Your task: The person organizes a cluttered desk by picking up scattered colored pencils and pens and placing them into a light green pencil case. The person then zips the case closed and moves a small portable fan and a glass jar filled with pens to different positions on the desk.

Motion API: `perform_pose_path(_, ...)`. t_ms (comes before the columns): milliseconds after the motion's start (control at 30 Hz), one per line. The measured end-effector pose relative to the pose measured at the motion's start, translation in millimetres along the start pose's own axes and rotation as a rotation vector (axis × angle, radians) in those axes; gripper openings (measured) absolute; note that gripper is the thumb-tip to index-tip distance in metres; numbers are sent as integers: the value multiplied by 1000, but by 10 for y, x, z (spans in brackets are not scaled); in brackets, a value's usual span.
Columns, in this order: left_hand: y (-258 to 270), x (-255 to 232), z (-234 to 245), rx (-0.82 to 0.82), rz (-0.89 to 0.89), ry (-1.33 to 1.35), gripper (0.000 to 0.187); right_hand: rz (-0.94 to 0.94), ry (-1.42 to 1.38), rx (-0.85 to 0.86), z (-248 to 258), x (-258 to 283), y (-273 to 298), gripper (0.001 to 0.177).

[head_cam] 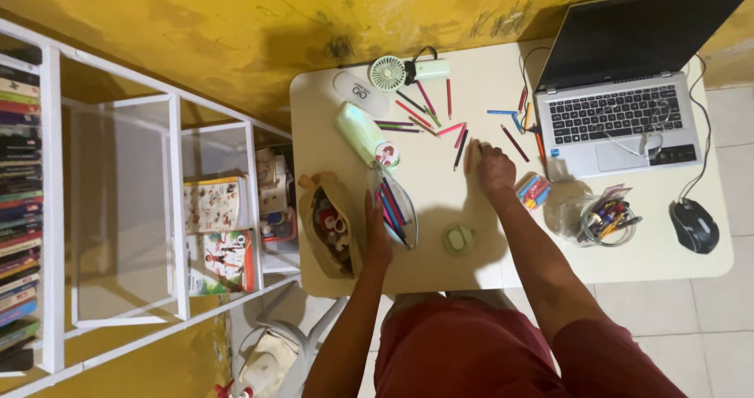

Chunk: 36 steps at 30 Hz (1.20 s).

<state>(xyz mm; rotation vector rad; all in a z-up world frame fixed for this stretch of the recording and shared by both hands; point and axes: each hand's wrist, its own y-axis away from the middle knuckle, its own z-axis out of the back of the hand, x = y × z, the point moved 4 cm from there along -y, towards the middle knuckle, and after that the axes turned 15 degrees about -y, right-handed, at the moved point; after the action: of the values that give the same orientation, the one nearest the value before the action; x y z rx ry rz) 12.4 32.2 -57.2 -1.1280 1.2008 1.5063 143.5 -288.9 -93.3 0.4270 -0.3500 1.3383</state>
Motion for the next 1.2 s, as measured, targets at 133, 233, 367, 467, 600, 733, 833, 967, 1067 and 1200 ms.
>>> perform_pose_path(133, -87, -158, -86, 8, 75, 98, 57, -105, -233, 17, 474, 200, 136, 14)
perform_pose_path(233, -162, -394, -223, 37, 119, 264, 65, -158, -612, 85, 819, 583, 424, 14)
perform_pose_path(367, -166, -737, -427, 127, -5, 205, 67, 0, -1056, 198, 1122, 1133, 835, 15)
perform_pose_path(467, -231, -838, -606, 126, -28, 158, 68, 36, -1102, 216, 1270, 1464, 1069, 15)
perform_pose_path(600, -221, -914, -752, 203, -46, 213, 70, -7, -921, 162, 1426, 1615, 1168, 18)
perform_pose_path(733, -223, -804, -762, 190, 47, 232, 75, 11, -857, 81, 1316, 1344, 1157, 18)
perform_pose_path(833, -222, -741, -693, 166, 65, 188, 78, -29, -773, 64, 1063, 898, 1149, 22)
perform_pose_path(967, -129, -786, -546, 178, 51, 127, 75, -56, -592, 27, 749, 287, 1039, 19)
perform_pose_path(1067, -44, -798, -464, 184, 24, 71, 70, -28, -438, -35, 646, -45, 817, 18)
perform_pose_path(1200, 36, -612, -371, 152, 11, 151, 67, 69, -132, -121, 579, -350, 344, 22)
